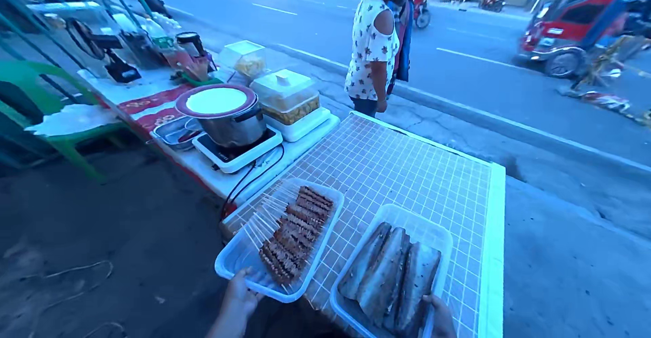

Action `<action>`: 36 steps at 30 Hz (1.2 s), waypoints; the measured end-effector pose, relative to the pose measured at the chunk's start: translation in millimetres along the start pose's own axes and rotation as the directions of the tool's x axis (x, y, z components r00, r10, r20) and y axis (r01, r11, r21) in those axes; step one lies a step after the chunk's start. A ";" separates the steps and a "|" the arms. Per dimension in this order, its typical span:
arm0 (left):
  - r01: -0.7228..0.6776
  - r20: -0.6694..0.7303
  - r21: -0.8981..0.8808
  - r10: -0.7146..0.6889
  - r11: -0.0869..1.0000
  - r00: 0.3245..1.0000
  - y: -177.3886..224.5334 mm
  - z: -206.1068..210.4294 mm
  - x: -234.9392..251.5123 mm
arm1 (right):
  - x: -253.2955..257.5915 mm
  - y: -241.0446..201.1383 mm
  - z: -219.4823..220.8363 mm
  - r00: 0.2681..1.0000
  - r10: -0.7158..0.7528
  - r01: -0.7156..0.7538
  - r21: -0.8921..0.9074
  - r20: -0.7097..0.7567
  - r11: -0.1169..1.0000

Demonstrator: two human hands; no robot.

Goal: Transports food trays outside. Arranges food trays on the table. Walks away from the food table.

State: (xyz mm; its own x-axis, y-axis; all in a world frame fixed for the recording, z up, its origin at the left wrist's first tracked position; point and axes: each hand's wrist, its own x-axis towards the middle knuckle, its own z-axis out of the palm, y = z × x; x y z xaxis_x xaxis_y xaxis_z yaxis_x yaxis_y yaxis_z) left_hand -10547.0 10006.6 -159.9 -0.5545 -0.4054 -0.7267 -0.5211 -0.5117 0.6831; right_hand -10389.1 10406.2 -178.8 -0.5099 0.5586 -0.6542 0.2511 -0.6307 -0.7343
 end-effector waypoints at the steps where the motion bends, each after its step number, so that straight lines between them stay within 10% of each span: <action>1: -0.001 0.001 0.028 0.001 1.000 1.000 3.5 4.4 5.4 | 3.2 2.8 3.6 1.000 0.004 -0.004 0.015 0.000 1.000; 12: -0.148 0.134 0.382 0.104 0.912 0.986 52.1 52.1 43.3 | 11.6 29.0 64.8 0.990 -0.031 0.036 -0.033 0.141 0.999; 16: -0.238 0.119 0.498 0.206 0.834 0.971 80.0 40.9 76.1 | 10.6 45.8 84.2 0.994 -0.085 0.053 -0.408 -0.061 0.912; 21: -0.546 0.375 0.688 0.411 0.478 0.831 143.7 36.1 109.8 | -1.5 44.3 79.6 0.994 -0.046 -0.042 -0.725 -0.101 0.687; 26: -0.697 0.649 0.682 0.254 0.223 0.717 180.6 101.9 116.3 | -21.5 42.6 87.8 0.988 -0.045 -0.068 -0.674 -0.149 0.736; 36: -0.755 0.772 0.636 0.105 -0.159 0.627 166.8 166.2 156.6 | -58.0 47.2 98.1 0.969 -0.084 -0.081 -0.619 -0.233 0.781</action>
State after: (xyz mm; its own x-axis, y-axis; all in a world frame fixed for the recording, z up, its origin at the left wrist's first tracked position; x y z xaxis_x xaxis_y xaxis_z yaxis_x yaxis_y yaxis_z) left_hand -10828.6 9983.7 -147.7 -0.9032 0.2767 -0.3283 0.0896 0.8693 0.4861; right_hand -10428.3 10291.2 -157.8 -0.3233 0.7196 -0.6145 0.7466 -0.2050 -0.6329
